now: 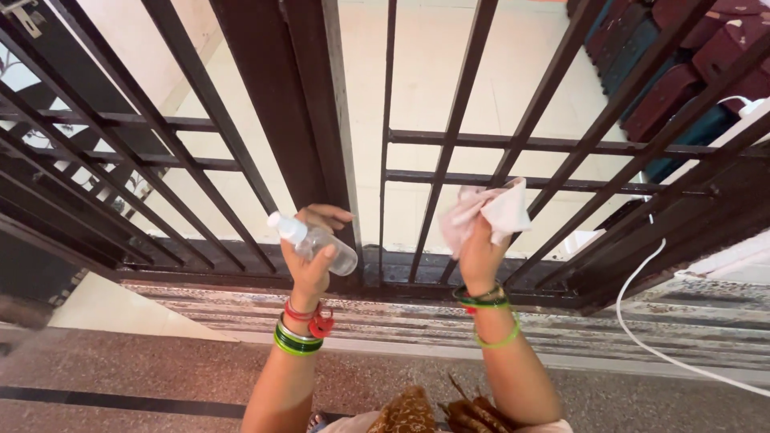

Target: The person cleans a dark brown metal railing using a spray bottle and a white cloth. They repeatedly spray the cleaning solution onto the horizontal bars and wipe them down with the cloth, moving systematically along the railing.

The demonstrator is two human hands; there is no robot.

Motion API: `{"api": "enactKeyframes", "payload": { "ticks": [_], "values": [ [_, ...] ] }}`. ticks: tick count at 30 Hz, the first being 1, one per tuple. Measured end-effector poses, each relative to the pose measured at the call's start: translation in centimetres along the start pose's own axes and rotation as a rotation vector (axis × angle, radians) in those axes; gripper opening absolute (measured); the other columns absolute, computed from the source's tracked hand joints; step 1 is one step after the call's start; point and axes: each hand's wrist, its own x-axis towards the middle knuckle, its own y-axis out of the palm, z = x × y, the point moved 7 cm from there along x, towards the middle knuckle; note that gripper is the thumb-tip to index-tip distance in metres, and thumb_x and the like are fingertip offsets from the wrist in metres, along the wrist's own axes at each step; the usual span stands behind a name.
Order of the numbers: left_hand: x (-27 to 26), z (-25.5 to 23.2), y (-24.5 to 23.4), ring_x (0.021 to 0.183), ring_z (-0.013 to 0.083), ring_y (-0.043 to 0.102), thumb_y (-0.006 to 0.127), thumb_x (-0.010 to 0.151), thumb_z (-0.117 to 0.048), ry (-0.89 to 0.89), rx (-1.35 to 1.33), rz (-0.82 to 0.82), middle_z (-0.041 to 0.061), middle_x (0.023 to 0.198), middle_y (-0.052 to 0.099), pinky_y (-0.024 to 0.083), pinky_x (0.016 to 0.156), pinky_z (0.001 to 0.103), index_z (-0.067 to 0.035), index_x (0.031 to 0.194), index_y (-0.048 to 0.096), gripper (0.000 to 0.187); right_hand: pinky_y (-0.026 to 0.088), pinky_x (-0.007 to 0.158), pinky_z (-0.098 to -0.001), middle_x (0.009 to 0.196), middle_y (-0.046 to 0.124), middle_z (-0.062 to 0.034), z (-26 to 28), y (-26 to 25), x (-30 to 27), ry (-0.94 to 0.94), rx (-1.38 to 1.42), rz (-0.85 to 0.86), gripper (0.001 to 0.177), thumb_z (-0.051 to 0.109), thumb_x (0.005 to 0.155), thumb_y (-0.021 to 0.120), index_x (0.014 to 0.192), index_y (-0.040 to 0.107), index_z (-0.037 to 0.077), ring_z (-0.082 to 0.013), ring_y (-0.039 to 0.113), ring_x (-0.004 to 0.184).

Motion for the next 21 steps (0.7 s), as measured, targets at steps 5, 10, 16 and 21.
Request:
{"api": "enactKeyframes", "payload": {
  "ticks": [5, 10, 16, 21],
  "values": [
    [1.0, 2.3, 0.1, 0.094, 0.0287, 0.074, 0.078, 0.089, -0.026, -0.056, -0.101, 0.015, 0.022, 0.101, 0.07, 0.063, 0.087, 0.04, 0.0, 0.1, 0.054, 0.037, 0.054, 0.083, -0.0323, 0.098, 0.068, -0.0059, -4.8, -0.1, -3.9, -0.081, -0.006, -0.052, 0.028, 0.022, 0.11, 0.048, 0.126, 0.055, 0.0, -0.0162, 0.067, 0.089],
    [0.8, 2.7, -0.3, 0.095, 0.0287, 0.075, 0.076, 0.09, -0.025, -0.058, -0.126, 0.053, 0.022, 0.105, 0.071, 0.063, 0.086, 0.039, 0.0, 0.099, 0.056, 0.032, 0.053, 0.093, -0.0334, 0.109, 0.067, -0.0108, -10.2, -1.8, -9.9, -0.152, -0.218, 0.036, 0.029, 0.024, 0.108, 0.048, 0.119, 0.057, -0.001, -0.0199, 0.068, 0.104],
    [0.7, 2.1, -0.3, 0.095, 0.029, 0.074, 0.077, 0.088, -0.025, -0.108, -0.145, 0.057, 0.022, 0.104, 0.07, 0.064, 0.085, 0.04, 0.0, 0.099, 0.055, 0.035, 0.065, 0.081, -0.0381, 0.097, 0.074, -0.0136, -11.2, -1.0, -14.9, 0.325, 0.036, 0.144, 0.028, 0.02, 0.109, 0.05, 0.11, 0.066, -0.002, -0.0247, 0.076, 0.09],
    [1.3, 1.7, -0.4, 0.095, 0.0297, 0.075, 0.077, 0.087, -0.027, -0.102, -0.107, 0.083, 0.023, 0.103, 0.072, 0.064, 0.083, 0.039, 0.0, 0.095, 0.056, 0.035, 0.047, 0.095, -0.0371, 0.141, 0.054, -0.0153, -6.0, -1.8, -19.3, 0.282, -0.259, 0.074, 0.047, 0.024, 0.108, 0.038, 0.148, 0.04, -0.001, -0.0249, 0.056, 0.123]
  ]
}}
